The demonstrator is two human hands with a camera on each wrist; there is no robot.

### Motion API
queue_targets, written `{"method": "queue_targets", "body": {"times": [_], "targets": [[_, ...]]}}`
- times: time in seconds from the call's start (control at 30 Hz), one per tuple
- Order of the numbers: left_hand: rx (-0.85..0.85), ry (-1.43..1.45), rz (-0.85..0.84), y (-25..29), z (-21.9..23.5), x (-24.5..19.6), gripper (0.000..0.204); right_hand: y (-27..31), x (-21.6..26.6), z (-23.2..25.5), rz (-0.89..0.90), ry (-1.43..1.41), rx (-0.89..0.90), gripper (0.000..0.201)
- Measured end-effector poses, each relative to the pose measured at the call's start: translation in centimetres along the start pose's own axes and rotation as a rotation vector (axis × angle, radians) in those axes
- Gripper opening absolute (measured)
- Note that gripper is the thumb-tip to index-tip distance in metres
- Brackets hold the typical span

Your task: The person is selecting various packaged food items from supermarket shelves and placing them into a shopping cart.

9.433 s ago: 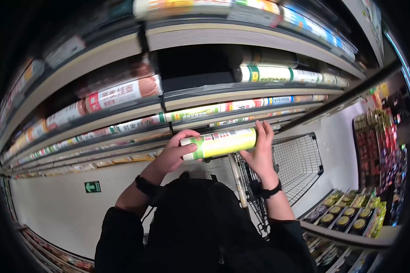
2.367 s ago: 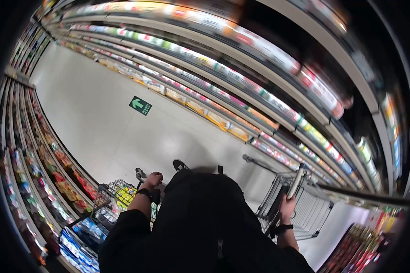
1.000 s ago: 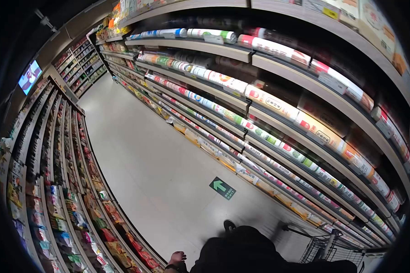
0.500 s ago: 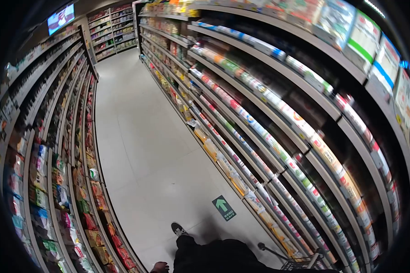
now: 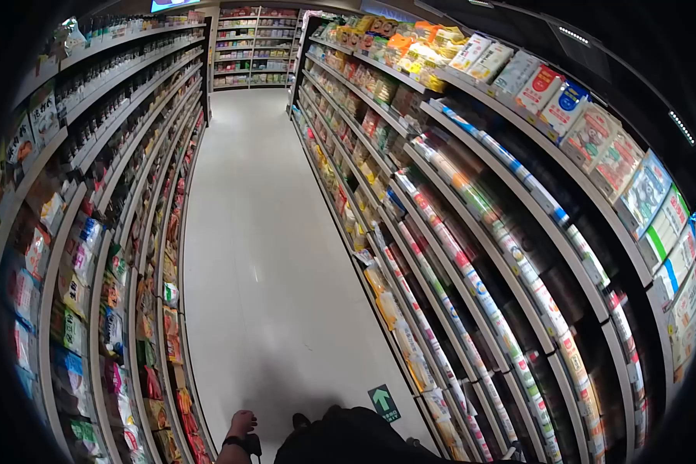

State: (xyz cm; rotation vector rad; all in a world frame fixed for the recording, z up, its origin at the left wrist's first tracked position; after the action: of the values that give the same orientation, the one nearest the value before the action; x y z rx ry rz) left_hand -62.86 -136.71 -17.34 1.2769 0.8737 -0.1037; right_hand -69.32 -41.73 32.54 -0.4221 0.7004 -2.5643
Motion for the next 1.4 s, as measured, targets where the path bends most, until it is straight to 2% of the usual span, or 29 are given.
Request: {"method": "queue_targets", "body": {"times": [0.1, 0.23, 0.3, 0.33, 0.4, 0.43, 0.47, 0.5, 0.53, 0.57, 0.63, 0.67, 0.7, 0.73, 0.77, 0.83, 0.9, 0.97, 1.03, 1.1, 1.13, 1.23, 1.3, 1.4], "targets": [[0.014, 0.011, -0.029, -0.5, 0.5, -1.0, 0.024, -0.1, 2.3, -0.6, 0.007, -0.010, -0.016, 0.047], [0.019, -0.023, 0.065, -2.2, 2.7, -0.6, 0.026, -0.1, 6.5, -0.1, 0.021, 0.021, -0.039, 0.047], [0.005, -0.046, 0.083, -3.9, 7.3, -1.9, 0.028, 3.2, 7.6, -1.4, 0.010, 0.039, -0.002, 0.047], [0.010, -0.007, 0.107, -3.0, 7.6, -2.6, 0.030, 4.4, 8.1, -2.0, 0.004, 0.047, 0.017, 0.047], [0.037, -0.068, 0.164, -5.4, 10.3, -2.7, 0.029, 8.4, 10.9, -4.1, -0.019, 0.042, 0.070, 0.047], [0.120, -0.161, 0.211, -5.4, 11.3, -3.0, 0.027, 10.6, 11.7, -5.1, -0.031, 0.039, 0.096, 0.046], [0.278, 0.023, 0.174, -4.6, 11.0, -3.0, 0.023, 11.9, 11.8, -5.4, -0.039, 0.039, 0.110, 0.046], [0.261, 0.006, 0.167, -5.0, 12.6, -4.1, 0.023, 12.7, 12.7, -5.8, -0.048, 0.039, 0.124, 0.046], [0.210, -0.195, 0.028, -5.7, 18.2, -11.7, 0.023, 19.3, 15.2, -8.1, -0.087, 0.032, 0.204, 0.046], [0.197, -0.366, -0.087, -5.5, 18.6, -15.2, 0.024, 21.6, 16.5, -8.8, -0.103, 0.038, 0.237, 0.046], [0.181, -0.715, -0.305, -5.1, 18.5, -18.5, 0.026, 27.5, 16.4, -10.8, -0.134, 0.051, 0.303, 0.046], [0.195, -0.889, -0.405, -4.8, 17.3, -19.0, 0.027, 27.0, 15.8, -12.2, -0.168, 0.029, 0.394, 0.045], [0.214, -1.063, -0.504, -4.7, 17.0, -19.9, 0.028, 27.0, 18.0, -11.3, -0.215, -0.014, 0.498, 0.046], [0.238, -1.236, -0.603, -4.6, 16.9, -20.9, 0.029, 27.7, 21.5, -10.1, -0.238, -0.064, 0.540, 0.045], [0.273, -1.369, -0.718, -6.1, 15.1, -20.9, 0.030, 25.8, 26.1, -8.5, -0.242, -0.124, 0.547, 0.044], [0.227, -0.870, -0.091, -11.1, 17.4, -20.2, 0.029, 26.2, 32.5, -6.6, -0.354, -0.053, 0.641, 0.046], [0.207, -0.802, -0.037, -11.3, 17.6, -20.1, 0.029, 28.6, 33.8, -9.4, -0.313, -0.089, 0.673, 0.043], [0.196, -0.645, 0.068, -14.0, 15.7, -20.5, 0.029, 29.8, 38.6, -9.7, -0.309, -0.213, 0.629, 0.039], [0.166, -0.508, 0.186, -15.6, 16.0, -20.9, 0.028, 31.3, 41.2, -12.9, -0.302, -0.269, 0.660, 0.036], [0.137, -0.373, 0.302, -17.1, 16.0, -21.0, 0.028, 32.9, 45.4, -13.4, -0.263, -0.476, 0.548, 0.028], [0.122, -0.306, 0.358, -18.2, 16.1, -21.5, 0.028, 33.7, 47.3, -13.5, -0.262, -0.472, 0.533, 0.028], [0.218, -0.340, 0.294, -20.9, 17.0, -25.9, 0.033, 36.5, 57.9, -10.9, -0.246, -0.593, 0.583, 0.026], [0.284, -0.380, 0.223, -20.7, 17.2, -27.3, 0.038, 37.9, 60.3, -10.0, -0.330, -0.560, 0.662, 0.026], [0.414, -0.371, 0.099, -25.6, 15.0, -31.3, 0.046, 38.3, 67.6, -13.2, -0.310, -0.584, 0.693, 0.038]]}}
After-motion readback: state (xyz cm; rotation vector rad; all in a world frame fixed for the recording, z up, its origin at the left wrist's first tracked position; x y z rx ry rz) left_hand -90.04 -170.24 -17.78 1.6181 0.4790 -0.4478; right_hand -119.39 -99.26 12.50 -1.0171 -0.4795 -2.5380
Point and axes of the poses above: each hand's wrist, its own y-axis away from the middle knuckle, its own z-axis out of the back of the hand, x = y × z, the point moved 9 cm from there along -y, towards the middle knuckle, and after that the axes turned 7 degrees about -z, right-handed, at the moved point
